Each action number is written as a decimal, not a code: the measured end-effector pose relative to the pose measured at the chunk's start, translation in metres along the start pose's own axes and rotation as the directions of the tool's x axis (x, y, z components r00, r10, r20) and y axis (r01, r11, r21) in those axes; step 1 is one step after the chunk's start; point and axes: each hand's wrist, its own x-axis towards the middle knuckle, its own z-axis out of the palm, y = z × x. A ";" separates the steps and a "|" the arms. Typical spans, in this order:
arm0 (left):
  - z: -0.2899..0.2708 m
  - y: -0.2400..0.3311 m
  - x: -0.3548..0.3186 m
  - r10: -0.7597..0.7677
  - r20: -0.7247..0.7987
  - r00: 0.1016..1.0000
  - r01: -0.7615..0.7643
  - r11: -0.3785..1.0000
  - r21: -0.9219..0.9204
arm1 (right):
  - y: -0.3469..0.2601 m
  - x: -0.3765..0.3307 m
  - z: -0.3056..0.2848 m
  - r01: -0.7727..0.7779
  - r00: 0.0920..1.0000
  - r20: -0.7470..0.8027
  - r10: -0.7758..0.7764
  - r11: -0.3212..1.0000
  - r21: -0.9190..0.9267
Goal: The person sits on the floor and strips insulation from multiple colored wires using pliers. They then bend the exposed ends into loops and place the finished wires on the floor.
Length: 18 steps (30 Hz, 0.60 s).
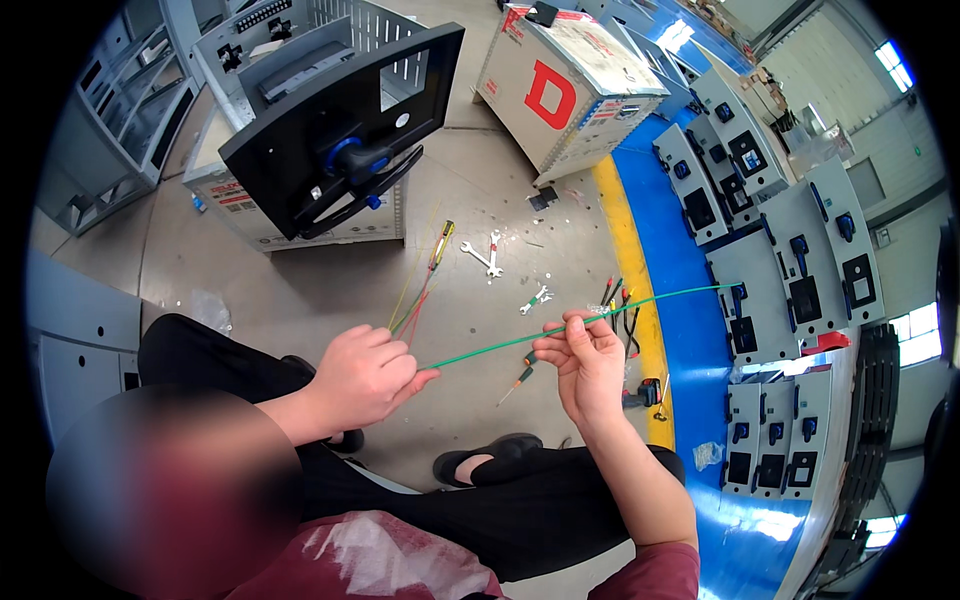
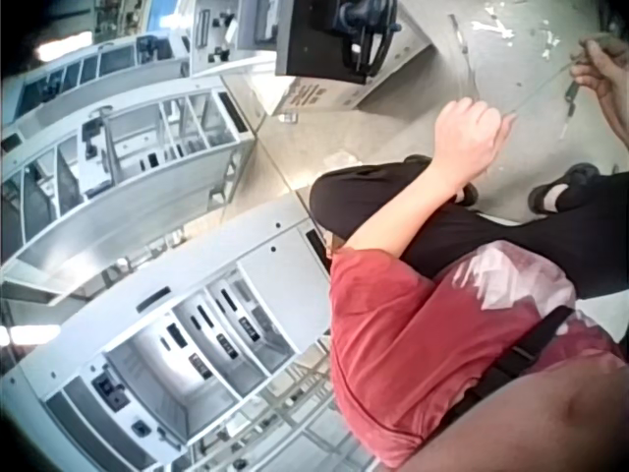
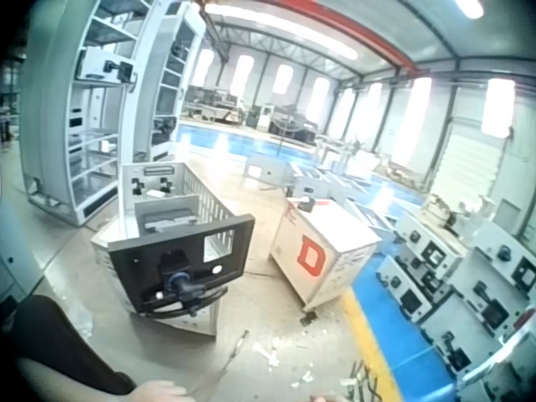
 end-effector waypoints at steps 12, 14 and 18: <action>0.005 -0.003 -0.007 -0.057 0.079 0.995 0.045 0.987 0.154 | 0.010 -0.006 0.008 -0.022 0.999 -0.042 0.018 0.997 -0.075; 0.006 -0.002 -0.008 -0.064 0.096 0.993 0.045 0.982 0.182 | 0.013 -0.008 0.009 -0.037 0.999 -0.039 0.034 0.997 -0.071; 0.010 -0.001 -0.012 -0.086 0.128 0.988 0.055 0.971 0.234 | 0.018 -0.008 0.009 -0.030 0.999 -0.041 0.027 0.997 -0.072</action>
